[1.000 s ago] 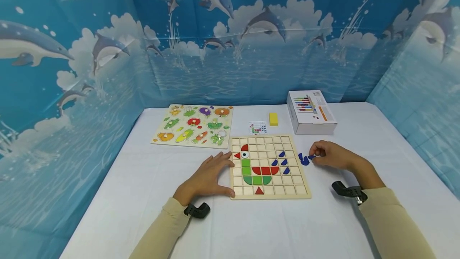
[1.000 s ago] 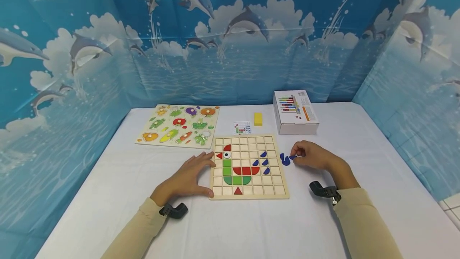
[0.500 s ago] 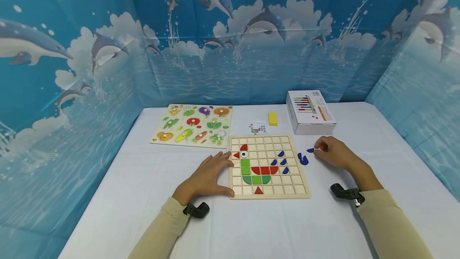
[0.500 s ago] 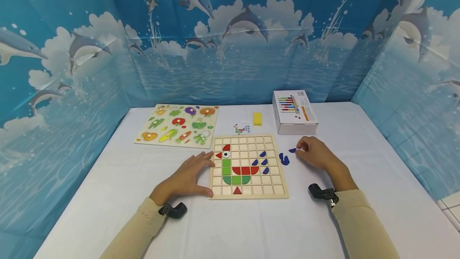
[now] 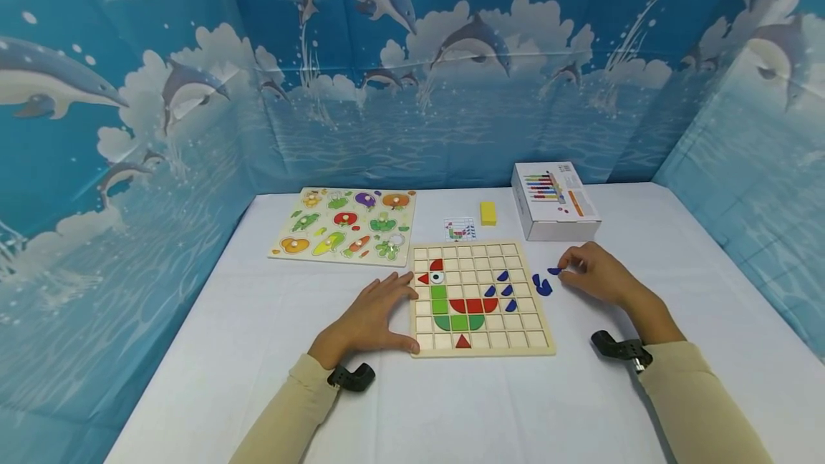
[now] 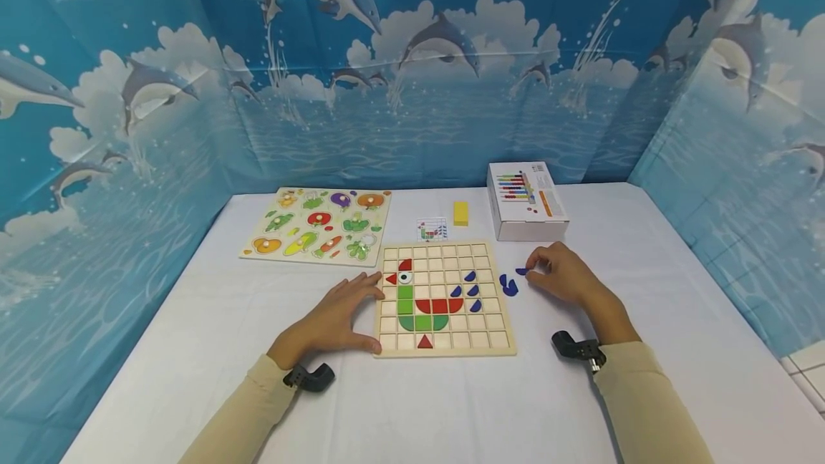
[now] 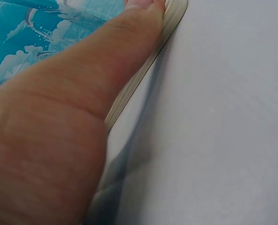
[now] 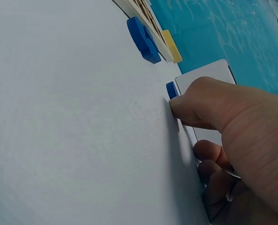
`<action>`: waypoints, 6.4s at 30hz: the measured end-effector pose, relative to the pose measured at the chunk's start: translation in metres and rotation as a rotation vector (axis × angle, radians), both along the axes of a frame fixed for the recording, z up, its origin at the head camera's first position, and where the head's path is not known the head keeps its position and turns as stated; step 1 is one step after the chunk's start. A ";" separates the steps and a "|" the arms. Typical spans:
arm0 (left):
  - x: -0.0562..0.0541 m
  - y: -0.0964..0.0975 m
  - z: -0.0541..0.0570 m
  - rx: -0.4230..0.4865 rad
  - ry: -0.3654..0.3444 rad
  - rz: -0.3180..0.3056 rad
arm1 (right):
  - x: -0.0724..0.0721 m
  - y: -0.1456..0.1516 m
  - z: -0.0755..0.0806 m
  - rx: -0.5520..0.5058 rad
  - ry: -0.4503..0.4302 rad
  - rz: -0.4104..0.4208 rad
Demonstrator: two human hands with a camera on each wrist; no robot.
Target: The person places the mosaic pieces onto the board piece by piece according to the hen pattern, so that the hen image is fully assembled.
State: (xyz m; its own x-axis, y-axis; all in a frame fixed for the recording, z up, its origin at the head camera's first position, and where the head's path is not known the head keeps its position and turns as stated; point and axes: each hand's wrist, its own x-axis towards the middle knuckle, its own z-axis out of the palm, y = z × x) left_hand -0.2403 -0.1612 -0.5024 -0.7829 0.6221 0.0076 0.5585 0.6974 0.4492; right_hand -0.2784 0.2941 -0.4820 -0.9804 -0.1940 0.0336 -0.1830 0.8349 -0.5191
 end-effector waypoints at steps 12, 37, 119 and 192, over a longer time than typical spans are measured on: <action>0.001 -0.001 0.000 0.007 0.005 0.000 | 0.000 -0.004 -0.003 0.006 0.038 0.001; 0.000 -0.001 -0.003 0.011 0.015 -0.001 | -0.002 -0.010 -0.006 0.014 0.059 -0.047; 0.001 0.001 0.001 -0.003 0.010 0.003 | -0.001 -0.058 -0.001 -0.024 0.106 0.205; 0.001 0.000 0.000 0.000 -0.004 0.006 | 0.006 -0.013 0.003 -0.070 -0.037 0.106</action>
